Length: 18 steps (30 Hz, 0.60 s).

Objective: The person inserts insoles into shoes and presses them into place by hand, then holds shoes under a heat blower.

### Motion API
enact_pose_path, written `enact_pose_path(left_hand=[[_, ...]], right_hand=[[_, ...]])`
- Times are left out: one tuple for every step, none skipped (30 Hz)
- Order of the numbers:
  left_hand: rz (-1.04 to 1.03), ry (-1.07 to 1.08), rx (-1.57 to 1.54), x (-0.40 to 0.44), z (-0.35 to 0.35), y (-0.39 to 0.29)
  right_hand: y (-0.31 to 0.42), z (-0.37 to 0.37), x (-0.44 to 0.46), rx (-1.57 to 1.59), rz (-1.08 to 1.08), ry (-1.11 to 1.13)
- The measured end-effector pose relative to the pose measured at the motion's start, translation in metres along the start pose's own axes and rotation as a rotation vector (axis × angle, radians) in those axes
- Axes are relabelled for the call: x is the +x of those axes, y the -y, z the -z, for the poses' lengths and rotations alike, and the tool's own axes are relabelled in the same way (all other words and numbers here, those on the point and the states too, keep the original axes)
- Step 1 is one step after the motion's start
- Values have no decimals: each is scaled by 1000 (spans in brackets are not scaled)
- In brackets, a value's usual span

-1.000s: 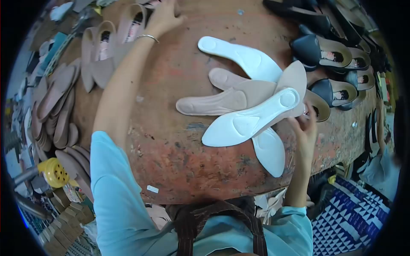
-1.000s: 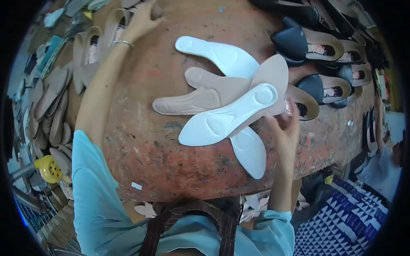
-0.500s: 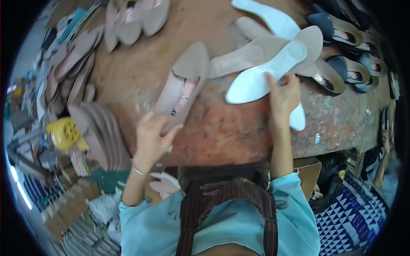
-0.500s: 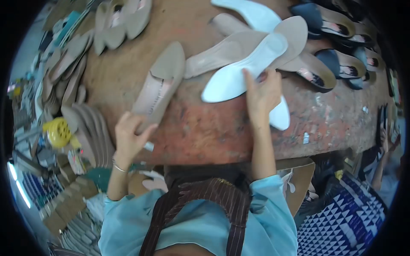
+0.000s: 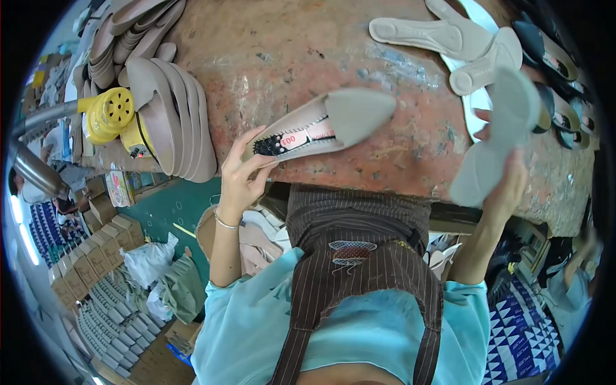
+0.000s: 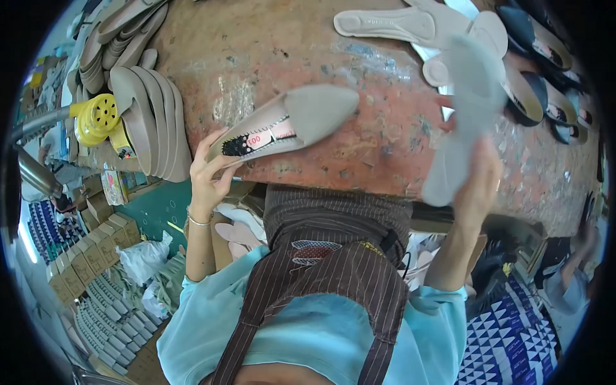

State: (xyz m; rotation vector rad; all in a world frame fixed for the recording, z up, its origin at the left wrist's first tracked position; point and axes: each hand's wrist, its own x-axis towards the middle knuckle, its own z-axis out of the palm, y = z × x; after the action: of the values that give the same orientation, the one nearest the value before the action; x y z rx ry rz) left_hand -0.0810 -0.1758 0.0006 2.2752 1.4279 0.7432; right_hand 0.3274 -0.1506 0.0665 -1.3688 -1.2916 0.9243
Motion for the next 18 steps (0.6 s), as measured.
enact_pose_path(left_hand=[[35, -43, -19, -2, -2, -2], [69, -60, -42, -4, -6, -6], [102, -107, -61, -4, -10, -8], [38, -101, -30, -10, -17, 3], [65, -176, -158, -13, -27, 6], [97, -256, -284, -15, -40, 5], [131, -339, -407, -15, -48, 3], [178, -328, -397, -16, -48, 1], [199, -353, -428, -16, -50, 0], [221, -380, -458, -16, -53, -2], [247, -409, -486, -17, -55, -3], [255, -425, -504, -17, -56, -4], [249, -424, -502, -17, -57, -3], [242, -421, -501, -18, -57, -2], [235, -418, -501, -20, -57, -1], [238, -410, -505, -21, -57, 0], [238, -401, -511, -21, -57, 1], [236, -392, -519, -22, -57, 2]], right_hand=[[0, -18, -3, -160, 128, 143], [0, -36, -6, -299, 276, 269], [2, -66, 2, -586, 538, 423], [-2, -86, 3, -551, 551, 471], [-10, -105, 3, -515, 567, 522], [-17, -123, 6, -510, 588, 556], [-24, -140, 8, -503, 611, 593], [-28, -154, 7, -496, 601, 631], [-32, -168, 7, -489, 595, 671], [-35, -180, 6, -480, 590, 714], [-38, -189, 4, -439, 588, 718], [-41, -198, 1, -398, 587, 723], [-43, -205, 0, -358, 585, 728], [-43, -211, -2, -343, 567, 725], [-44, -215, -3, -361, 570, 727], [-46, -218, -4, -380, 574, 729], [-46, -221, -4, -401, 579, 728], [-46, -222, -4, -399, 565, 740]])
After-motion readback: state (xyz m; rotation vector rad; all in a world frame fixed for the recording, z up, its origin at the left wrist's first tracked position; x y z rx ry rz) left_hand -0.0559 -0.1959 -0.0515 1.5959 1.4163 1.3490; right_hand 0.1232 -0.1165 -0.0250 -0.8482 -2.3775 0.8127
